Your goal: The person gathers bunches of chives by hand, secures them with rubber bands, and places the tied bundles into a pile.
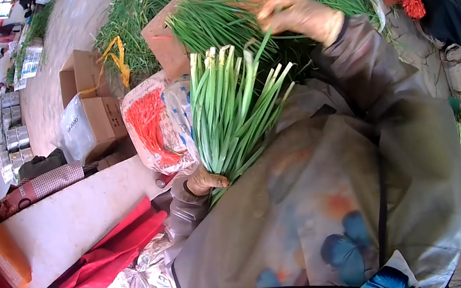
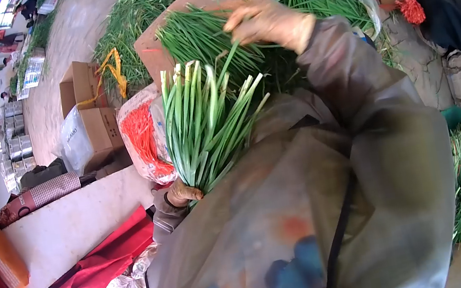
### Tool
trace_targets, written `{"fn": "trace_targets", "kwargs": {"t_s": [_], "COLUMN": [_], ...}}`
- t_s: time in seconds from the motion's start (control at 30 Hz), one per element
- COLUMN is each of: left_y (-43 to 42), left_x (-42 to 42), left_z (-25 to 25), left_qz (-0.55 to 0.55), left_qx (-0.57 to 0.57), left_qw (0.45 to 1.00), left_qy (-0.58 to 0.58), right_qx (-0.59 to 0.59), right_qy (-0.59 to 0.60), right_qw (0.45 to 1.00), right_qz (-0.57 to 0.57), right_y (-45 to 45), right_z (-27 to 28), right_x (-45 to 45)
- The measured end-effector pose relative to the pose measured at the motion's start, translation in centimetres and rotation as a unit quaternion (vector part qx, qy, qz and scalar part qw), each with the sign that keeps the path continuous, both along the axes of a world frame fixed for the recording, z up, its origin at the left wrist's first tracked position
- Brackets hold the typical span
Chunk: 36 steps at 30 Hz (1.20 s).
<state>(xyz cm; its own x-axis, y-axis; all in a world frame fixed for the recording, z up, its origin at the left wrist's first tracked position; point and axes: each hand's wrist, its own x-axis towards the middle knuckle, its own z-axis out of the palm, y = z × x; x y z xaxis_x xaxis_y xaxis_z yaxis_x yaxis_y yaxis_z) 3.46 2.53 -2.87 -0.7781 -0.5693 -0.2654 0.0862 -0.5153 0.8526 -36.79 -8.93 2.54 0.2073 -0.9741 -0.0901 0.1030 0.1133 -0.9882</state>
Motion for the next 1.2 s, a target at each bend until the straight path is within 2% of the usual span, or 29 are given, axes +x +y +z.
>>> {"fn": "trace_targets", "kwargs": {"t_s": [0.03,0.07,0.1,0.13,0.17,0.2,0.23,0.27,0.33,0.37,0.43,0.47,0.5,0.53,0.57,0.6,0.63,0.67,0.7,0.73,0.77,0.83,0.87,0.9,0.97,1.03,1.1,1.17,1.2], "left_y": [-0.1,-0.1,-0.1,-0.3,-0.6,-0.7,-1.1,-1.4,-1.4,-1.6,-1.7,-1.9,-2.0,-1.7,-1.4,-1.4,-1.6,-1.9,-2.5,-3.2,-3.6,-4.1,-4.7,-4.9,-5.0,-5.2,-5.2,-5.0,-4.8], "left_x": [0.1,0.4,0.5,1.0,1.2,0.8,0.6,0.5,-0.5,-1.3,-2.4,-2.2,-1.5,-1.1,-1.5,-1.0,-0.6,-0.8,-1.4,-1.9,-2.1,-2.4,-2.5,-2.8,-3.5,-3.4,-3.5,-3.6,-3.4], "left_z": [0.5,0.4,1.4,1.8,2.3,3.2,3.5,3.7,4.8,4.8,6.9,7.4,8.0,9.0,10.6,10.7,10.9,11.3,12.2,12.5,12.3,11.2,10.8,10.8,10.7,9.8,9.4,9.6,9.7], "left_qz": [-0.023,-0.011,-0.035,-0.045,-0.057,-0.048,-0.047,-0.055,-0.044,-0.017,-0.017,-0.025,-0.029,-0.003,0.017,0.008,-0.002,0.002,0.02,0.039,0.039,0.083,0.093,0.091,0.068,0.072,0.077,0.095,0.091], "left_qx": [0.019,-0.013,0.067,0.077,0.087,0.107,0.102,0.086,0.079,-0.039,0.008,0.004,0.003,-0.051,-0.201,-0.371,-0.517,-0.518,-0.57,-0.62,-0.621,-0.661,-0.675,-0.679,-0.676,-0.685,-0.686,-0.696,-0.694], "left_qw": [0.999,1.0,0.997,0.996,0.995,0.993,0.994,0.995,0.994,0.998,0.991,0.986,0.98,0.97,0.929,0.817,0.656,0.656,0.602,0.544,0.544,0.468,0.48,0.479,0.471,0.468,0.486,0.483,0.483], "left_qy": [-0.014,-0.001,0.033,0.018,0.002,-0.004,-0.003,-0.019,-0.069,-0.054,-0.131,-0.164,-0.197,-0.236,-0.309,-0.442,-0.549,-0.549,-0.558,-0.564,-0.563,-0.581,-0.553,-0.549,-0.563,-0.554,-0.536,-0.523,-0.526], "right_qx": [0.043,-0.015,-0.073,0.005,0.081,0.089,-0.072,-0.157,-0.054,-0.062,-0.104,-0.14,-0.095,-0.172,-0.122,-0.091,-0.026,-0.095,-0.163,-0.134,-0.094,-0.148,-0.221,-0.326,-0.388,-0.524,-0.518,-0.362,-0.245], "right_qy": [-0.074,0.063,0.198,0.504,0.753,0.767,0.698,0.522,0.294,0.209,0.121,0.204,0.083,0.315,0.444,0.589,0.616,0.587,0.555,0.337,0.098,0.112,0.139,0.272,0.404,0.436,0.43,0.227,0.035], "right_qw": [0.996,0.997,0.977,0.863,0.651,0.629,0.709,0.838,0.946,0.945,0.968,0.956,0.986,0.933,0.883,0.801,0.787,0.804,0.815,0.932,0.99,0.983,0.965,0.905,0.828,0.732,0.739,0.903,0.964], "right_qz": [-0.038,-0.029,-0.02,0.024,0.061,0.094,0.074,0.033,0.122,0.245,0.195,0.155,0.113,0.017,-0.091,-0.059,0.016,0.014,0.011,0.019,0.027,0.004,-0.027,-0.009,0.009,-0.001,0.032,0.046,0.096], "right_y": [-0.3,-1.6,-2.2,-2.3,-2.0,-1.1,-0.7,-0.6,-0.1,-0.1,-0.5,-1.8,-3.0,-3.9,-3.6,-2.8,-2.4,-1.4,-0.5,-0.4,-0.2,1.1,1.2,0.8,1.7,1.5,0.7,0.7,1.1], "right_z": [0.0,-3.0,-2.5,-2.2,-1.7,0.3,-0.1,-0.6,1.0,1.6,0.8,0.8,-0.9,-1.3,-1.5,-0.6,-1.3,-1.8,-1.9,-1.1,0.1,4.3,3.6,3.8,6.1,4.7,2.0,1.9,3.0], "right_x": [-1.6,-4.6,-4.8,-5.0,-5.4,-4.0,-3.5,-2.1,3.1,4.7,5.5,4.1,1.7,-0.8,-2.5,-3.1,-3.8,-4.0,-4.0,-3.5,-2.5,1.6,3.8,4.9,7.2,9.3,10.1,9.1,8.0]}}
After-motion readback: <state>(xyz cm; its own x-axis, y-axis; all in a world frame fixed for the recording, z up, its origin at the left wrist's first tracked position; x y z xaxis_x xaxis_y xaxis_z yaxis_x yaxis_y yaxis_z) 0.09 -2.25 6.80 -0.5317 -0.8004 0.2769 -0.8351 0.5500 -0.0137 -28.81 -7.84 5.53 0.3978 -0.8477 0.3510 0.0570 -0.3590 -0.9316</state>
